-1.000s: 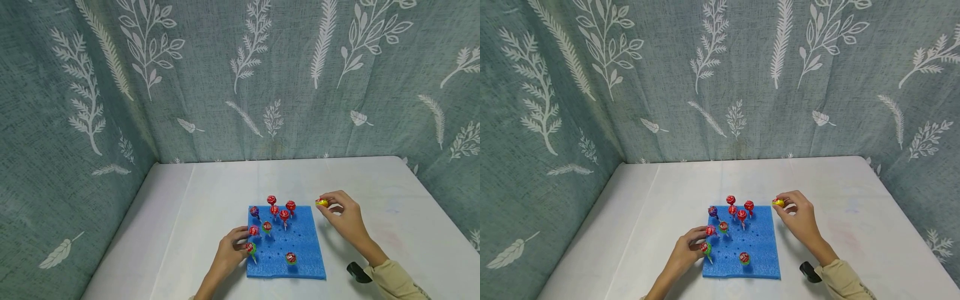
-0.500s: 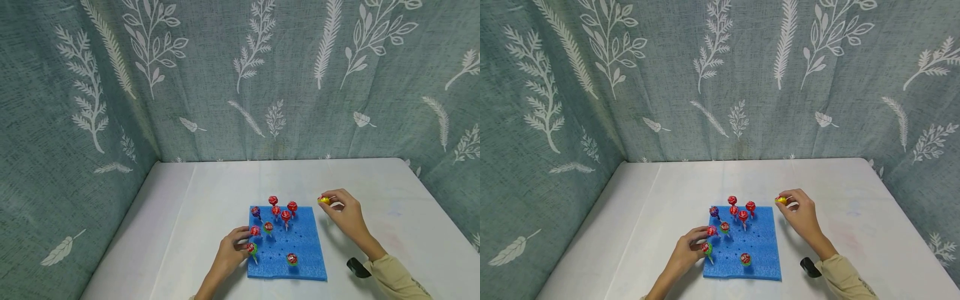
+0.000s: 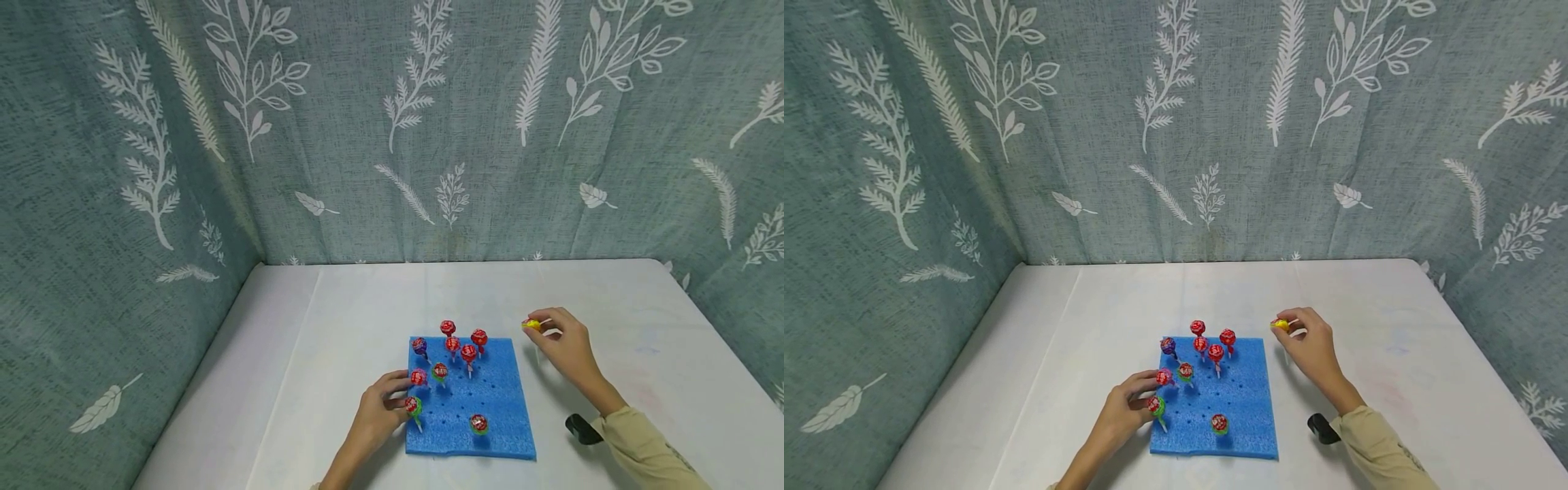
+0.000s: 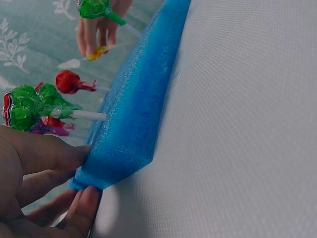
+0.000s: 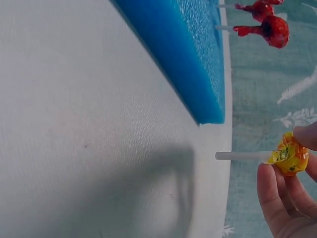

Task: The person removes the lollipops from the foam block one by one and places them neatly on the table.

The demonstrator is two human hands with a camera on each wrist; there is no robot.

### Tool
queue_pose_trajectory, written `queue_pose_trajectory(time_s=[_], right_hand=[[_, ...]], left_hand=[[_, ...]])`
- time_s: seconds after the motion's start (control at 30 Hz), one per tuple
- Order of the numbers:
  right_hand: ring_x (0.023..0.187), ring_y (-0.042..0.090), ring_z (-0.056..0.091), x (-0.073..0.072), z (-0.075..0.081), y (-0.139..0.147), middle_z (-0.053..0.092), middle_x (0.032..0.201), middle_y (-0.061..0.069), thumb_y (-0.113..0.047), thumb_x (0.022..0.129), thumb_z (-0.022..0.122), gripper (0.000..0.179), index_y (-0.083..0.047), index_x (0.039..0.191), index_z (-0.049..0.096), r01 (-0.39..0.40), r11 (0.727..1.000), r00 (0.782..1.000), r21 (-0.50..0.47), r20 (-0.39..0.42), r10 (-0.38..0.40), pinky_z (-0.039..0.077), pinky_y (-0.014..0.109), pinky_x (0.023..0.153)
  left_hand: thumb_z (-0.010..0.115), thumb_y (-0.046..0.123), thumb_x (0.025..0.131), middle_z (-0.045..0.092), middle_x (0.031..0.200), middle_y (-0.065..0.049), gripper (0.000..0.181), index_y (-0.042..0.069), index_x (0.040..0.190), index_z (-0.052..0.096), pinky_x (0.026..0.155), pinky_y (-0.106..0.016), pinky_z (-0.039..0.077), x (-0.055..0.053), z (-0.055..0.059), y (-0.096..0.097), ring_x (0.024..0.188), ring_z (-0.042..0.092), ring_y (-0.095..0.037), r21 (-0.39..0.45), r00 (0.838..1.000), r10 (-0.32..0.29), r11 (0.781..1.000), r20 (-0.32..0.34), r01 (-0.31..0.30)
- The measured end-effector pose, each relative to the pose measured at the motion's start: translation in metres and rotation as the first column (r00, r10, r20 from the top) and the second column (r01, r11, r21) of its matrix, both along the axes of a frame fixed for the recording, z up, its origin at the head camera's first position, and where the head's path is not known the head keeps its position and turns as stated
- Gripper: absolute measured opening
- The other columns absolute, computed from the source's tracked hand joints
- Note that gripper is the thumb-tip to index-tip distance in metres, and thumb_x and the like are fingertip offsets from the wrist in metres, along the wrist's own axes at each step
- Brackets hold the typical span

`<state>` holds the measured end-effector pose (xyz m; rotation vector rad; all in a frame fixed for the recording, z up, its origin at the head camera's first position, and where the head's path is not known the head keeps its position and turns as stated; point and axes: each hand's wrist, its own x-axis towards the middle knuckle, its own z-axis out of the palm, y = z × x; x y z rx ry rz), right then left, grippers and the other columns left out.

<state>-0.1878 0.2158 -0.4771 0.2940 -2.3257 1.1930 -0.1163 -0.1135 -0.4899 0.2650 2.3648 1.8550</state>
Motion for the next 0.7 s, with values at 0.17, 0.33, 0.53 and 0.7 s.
queue_pose_trajectory(time_s=[0.17,0.33,0.53,0.7], right_hand=[[0.077,0.026,0.06,-0.006,-0.002,0.002,0.061,0.09,0.012,-0.006,0.079,0.075,0.018,-0.001,0.095,0.067,-0.005,1.0,1.0,0.018,0.031,0.004,0.047,0.011,0.06],[0.077,0.024,0.059,-0.013,-0.004,0.003,0.062,0.09,0.012,-0.006,0.08,0.074,0.017,0.0,0.095,0.067,0.001,0.999,0.998,0.036,0.06,-0.003,0.048,0.013,0.061],[0.076,0.02,0.058,-0.019,-0.006,0.005,0.063,0.091,0.012,-0.009,0.08,0.074,0.019,-0.001,0.095,0.067,0.018,0.998,0.994,0.052,0.105,-0.024,0.048,0.019,0.059],[0.077,0.024,0.059,-0.025,-0.008,0.005,0.063,0.092,0.014,-0.011,0.081,0.074,0.019,0.0,0.095,0.067,0.024,0.999,0.988,0.042,0.15,-0.03,0.048,0.021,0.059]], left_hand=[[0.064,-0.021,0.069,0.046,0.132,-0.027,0.045,-0.011,0.113,0.061,0.076,-0.025,0.055,-0.005,-0.015,-0.002,0.103,0.06,-0.039,-0.004,1.0,-0.005,1.0,-0.016,0.005],[0.065,-0.018,0.07,0.048,0.133,-0.023,0.045,-0.007,0.114,0.062,0.077,-0.024,0.054,-0.005,-0.017,-0.002,0.104,0.06,-0.036,0.018,1.0,0.006,1.0,-0.016,-0.006],[0.065,-0.017,0.07,0.048,0.134,-0.021,0.046,-0.006,0.114,0.063,0.077,-0.024,0.054,-0.003,-0.016,-0.002,0.102,0.062,-0.034,0.042,1.0,0.011,0.999,-0.014,-0.011],[0.065,-0.018,0.07,0.049,0.134,-0.02,0.045,-0.005,0.113,0.063,0.076,-0.023,0.054,-0.003,-0.016,-0.002,0.102,0.062,-0.033,0.042,1.0,0.01,0.999,-0.024,-0.009]])
